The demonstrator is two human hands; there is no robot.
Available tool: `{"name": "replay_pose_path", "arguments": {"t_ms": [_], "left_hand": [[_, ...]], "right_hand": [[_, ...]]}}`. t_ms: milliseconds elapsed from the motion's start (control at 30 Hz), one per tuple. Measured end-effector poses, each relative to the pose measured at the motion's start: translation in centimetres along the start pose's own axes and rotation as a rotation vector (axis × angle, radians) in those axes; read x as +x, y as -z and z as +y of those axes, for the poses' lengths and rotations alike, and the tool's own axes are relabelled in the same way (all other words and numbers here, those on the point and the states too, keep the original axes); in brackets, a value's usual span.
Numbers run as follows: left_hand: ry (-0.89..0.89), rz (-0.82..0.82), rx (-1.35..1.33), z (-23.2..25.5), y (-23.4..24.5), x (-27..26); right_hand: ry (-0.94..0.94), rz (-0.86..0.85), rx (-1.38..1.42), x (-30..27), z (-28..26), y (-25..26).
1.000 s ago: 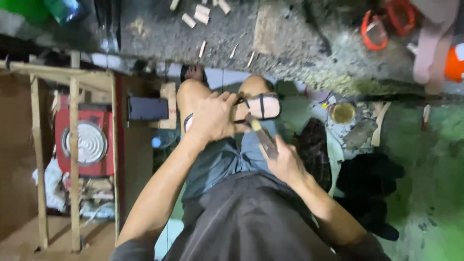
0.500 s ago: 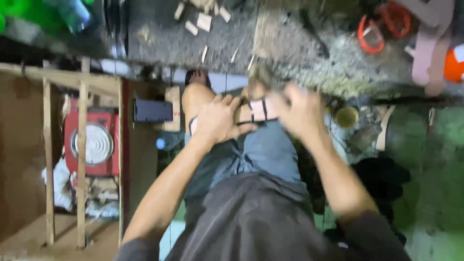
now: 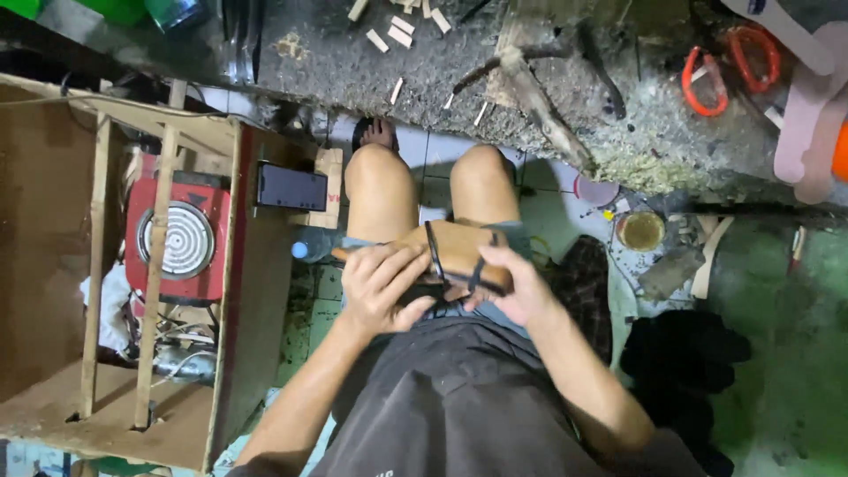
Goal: The person is lasting a sandal by pulling straps over a wooden last and securing them with a hammer.
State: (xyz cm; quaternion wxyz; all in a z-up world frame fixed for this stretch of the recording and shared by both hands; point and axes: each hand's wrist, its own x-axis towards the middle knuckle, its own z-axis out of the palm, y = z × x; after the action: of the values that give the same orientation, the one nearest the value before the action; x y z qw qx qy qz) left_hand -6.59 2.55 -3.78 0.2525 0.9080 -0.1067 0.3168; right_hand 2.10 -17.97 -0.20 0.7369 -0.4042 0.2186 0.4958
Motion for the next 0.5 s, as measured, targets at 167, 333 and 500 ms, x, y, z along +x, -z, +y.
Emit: {"name": "replay_pose_path", "arguments": {"t_ms": [167,333,500], "left_hand": [[0.824,0.609,-0.520,-0.6,-2.6,-3.9],[1.545,0.847,-1.712,5.1,-1.2,5.6],[1.771,0.673,-1.955,4.3,-2.8,3.4]], "right_hand": [[0.555,-0.129,-0.262,-1.9,3.1,2.9],[1.059,-0.143,-0.789,-3.1,2.9,-0.9],[1.118,-0.209,-1.187,-4.9,-0.3,-1.6]]}}
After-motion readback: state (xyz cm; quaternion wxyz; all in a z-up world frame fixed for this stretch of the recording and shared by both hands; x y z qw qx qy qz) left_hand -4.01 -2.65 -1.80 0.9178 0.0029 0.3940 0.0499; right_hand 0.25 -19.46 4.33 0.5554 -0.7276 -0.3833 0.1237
